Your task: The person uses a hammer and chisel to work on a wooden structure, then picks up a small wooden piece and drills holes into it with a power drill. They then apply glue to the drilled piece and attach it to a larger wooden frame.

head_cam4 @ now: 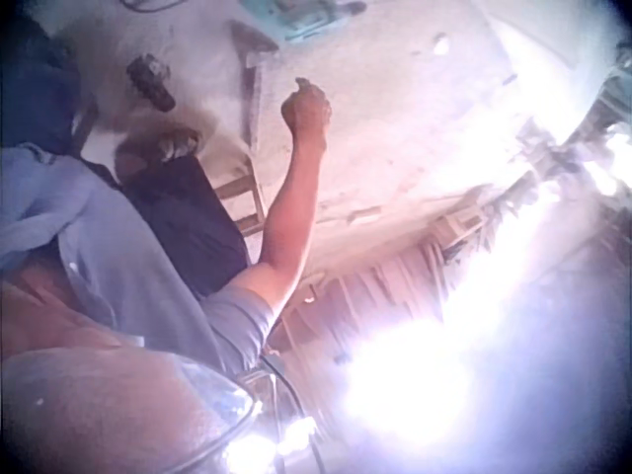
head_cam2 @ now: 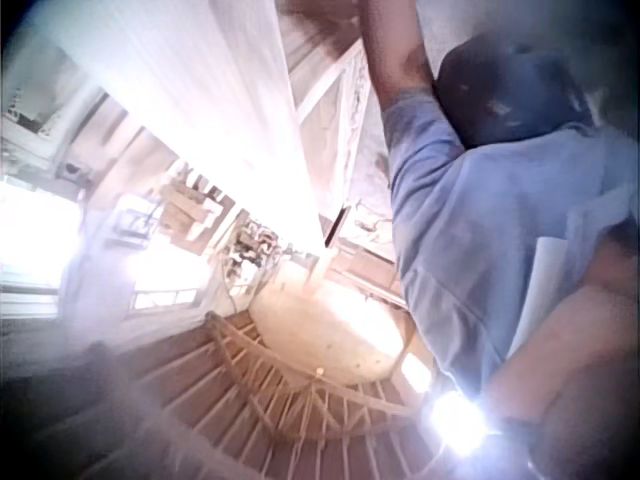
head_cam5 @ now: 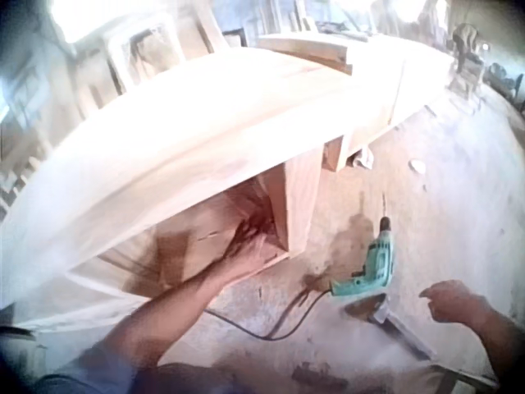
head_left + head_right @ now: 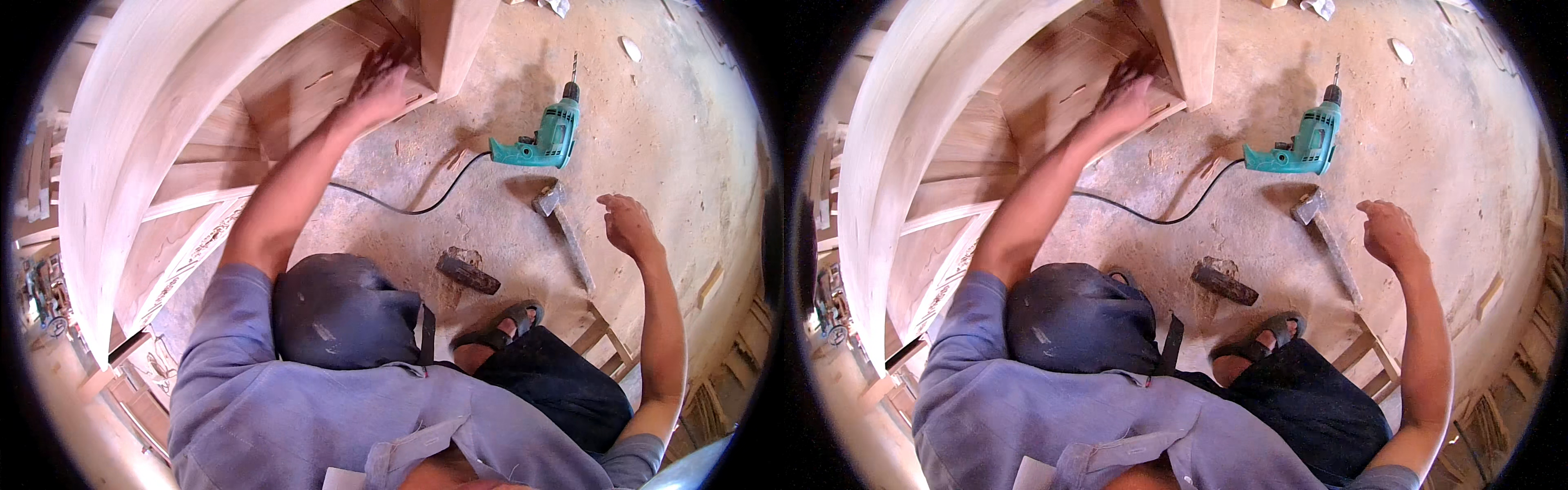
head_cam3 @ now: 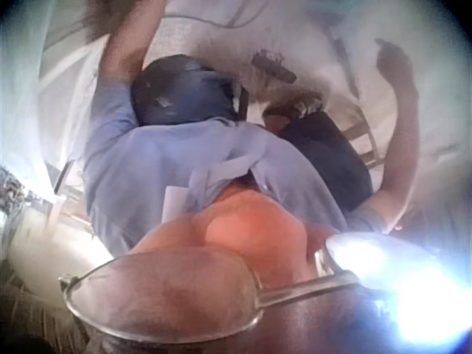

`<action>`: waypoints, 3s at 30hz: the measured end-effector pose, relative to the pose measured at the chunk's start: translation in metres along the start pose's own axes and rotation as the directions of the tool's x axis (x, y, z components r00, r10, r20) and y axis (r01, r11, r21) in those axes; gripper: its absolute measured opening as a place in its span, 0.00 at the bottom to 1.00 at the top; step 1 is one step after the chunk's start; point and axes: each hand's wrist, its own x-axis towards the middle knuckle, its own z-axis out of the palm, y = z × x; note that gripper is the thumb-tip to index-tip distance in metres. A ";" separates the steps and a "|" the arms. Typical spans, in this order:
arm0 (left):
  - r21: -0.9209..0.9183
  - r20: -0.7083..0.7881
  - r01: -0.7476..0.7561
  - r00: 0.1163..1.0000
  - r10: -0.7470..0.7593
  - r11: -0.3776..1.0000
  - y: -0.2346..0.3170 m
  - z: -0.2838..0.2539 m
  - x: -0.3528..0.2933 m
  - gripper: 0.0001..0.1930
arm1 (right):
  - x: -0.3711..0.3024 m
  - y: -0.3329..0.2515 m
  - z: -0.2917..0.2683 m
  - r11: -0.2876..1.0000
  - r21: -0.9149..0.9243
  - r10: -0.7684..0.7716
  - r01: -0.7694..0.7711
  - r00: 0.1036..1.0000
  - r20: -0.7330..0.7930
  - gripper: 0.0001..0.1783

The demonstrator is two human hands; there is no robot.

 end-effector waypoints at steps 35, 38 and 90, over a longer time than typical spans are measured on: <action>-0.099 0.598 0.097 0.801 -0.019 0.990 0.081 -0.131 -0.211 0.19 | -0.317 0.146 0.144 0.851 0.209 0.524 -0.481 0.778 -0.347 0.20; -0.090 0.611 -0.117 0.778 0.147 0.989 0.179 -0.211 -0.211 0.17 | -0.304 0.135 0.146 0.792 0.234 0.603 -0.563 0.666 -0.438 0.18; -0.930 -0.089 0.250 -0.865 -0.493 -0.270 0.617 -0.006 -0.739 0.21 | -0.167 -0.024 -0.085 0.457 0.777 -0.399 0.433 0.881 -0.256 0.14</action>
